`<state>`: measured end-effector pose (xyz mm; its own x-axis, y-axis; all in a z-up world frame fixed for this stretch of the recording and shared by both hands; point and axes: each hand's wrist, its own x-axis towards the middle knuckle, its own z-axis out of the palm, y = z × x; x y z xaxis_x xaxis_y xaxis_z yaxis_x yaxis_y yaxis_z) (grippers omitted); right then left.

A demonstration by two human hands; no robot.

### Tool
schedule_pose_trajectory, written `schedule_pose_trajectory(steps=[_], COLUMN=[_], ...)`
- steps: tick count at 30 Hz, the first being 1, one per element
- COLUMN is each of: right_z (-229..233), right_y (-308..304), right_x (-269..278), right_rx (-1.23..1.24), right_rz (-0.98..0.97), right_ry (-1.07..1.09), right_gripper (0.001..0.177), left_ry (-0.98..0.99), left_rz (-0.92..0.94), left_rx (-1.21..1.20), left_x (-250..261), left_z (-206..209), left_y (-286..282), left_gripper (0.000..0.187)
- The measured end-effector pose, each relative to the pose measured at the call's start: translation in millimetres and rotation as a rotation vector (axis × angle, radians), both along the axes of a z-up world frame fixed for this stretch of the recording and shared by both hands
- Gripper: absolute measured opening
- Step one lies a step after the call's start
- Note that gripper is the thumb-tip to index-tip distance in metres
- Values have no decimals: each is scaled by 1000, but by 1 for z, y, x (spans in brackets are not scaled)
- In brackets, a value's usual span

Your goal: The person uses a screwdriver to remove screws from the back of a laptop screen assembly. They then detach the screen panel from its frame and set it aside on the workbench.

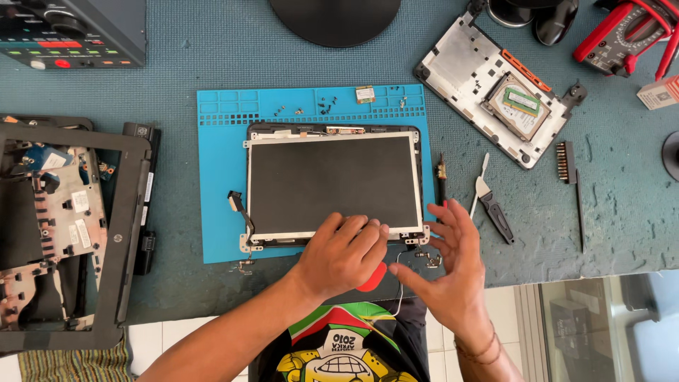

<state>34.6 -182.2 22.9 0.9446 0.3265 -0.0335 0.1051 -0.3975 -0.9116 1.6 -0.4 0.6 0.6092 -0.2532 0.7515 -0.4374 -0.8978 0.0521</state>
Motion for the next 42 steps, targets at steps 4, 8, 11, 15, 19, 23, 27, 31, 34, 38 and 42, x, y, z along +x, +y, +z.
schedule_pose_trajectory(steps=[4,8,11,15,19,23,27,31,34,38,42], right_z=[-17,-26,-40,-29,-32,-51,-47,-49,-47,-45,-45], right_y=[0,-12,-27,-23,-8,-12,-7,-7,-6,-3,-2], right_x=[0,9,22,36,38,42,39,37,35,30,29], right_rx=[-71,88,413,844,458,436,556,584,573,591,605], right_rz=[-66,84,210,341,-5,21,48,73,124,135,144], right_ry=[13,77,262,578,594,510,458,395,313,226,193], right_gripper=[98,70,77,74,25,23,24,26,25,24,24], left_ry=[-14,-20,-38,-14,41,260,249,260,356,435,533], left_rz=[6,-15,-22,-64,-71,-116,60,97,95,-18,-71], left_rx=[-12,-36,-60,-99,-105,-244,-393,-453,-455,-442,-474], left_x=[0,-2,0,-1,-7,-12,-10,1,12,35,57], left_z=[2,4,5,1,5,8,13,32,41,42,36], left_y=[1,1,2,3,4,16,58,89,89,77,65], left_gripper=[8,9,16,13,15,6,22,42,60,69,55])
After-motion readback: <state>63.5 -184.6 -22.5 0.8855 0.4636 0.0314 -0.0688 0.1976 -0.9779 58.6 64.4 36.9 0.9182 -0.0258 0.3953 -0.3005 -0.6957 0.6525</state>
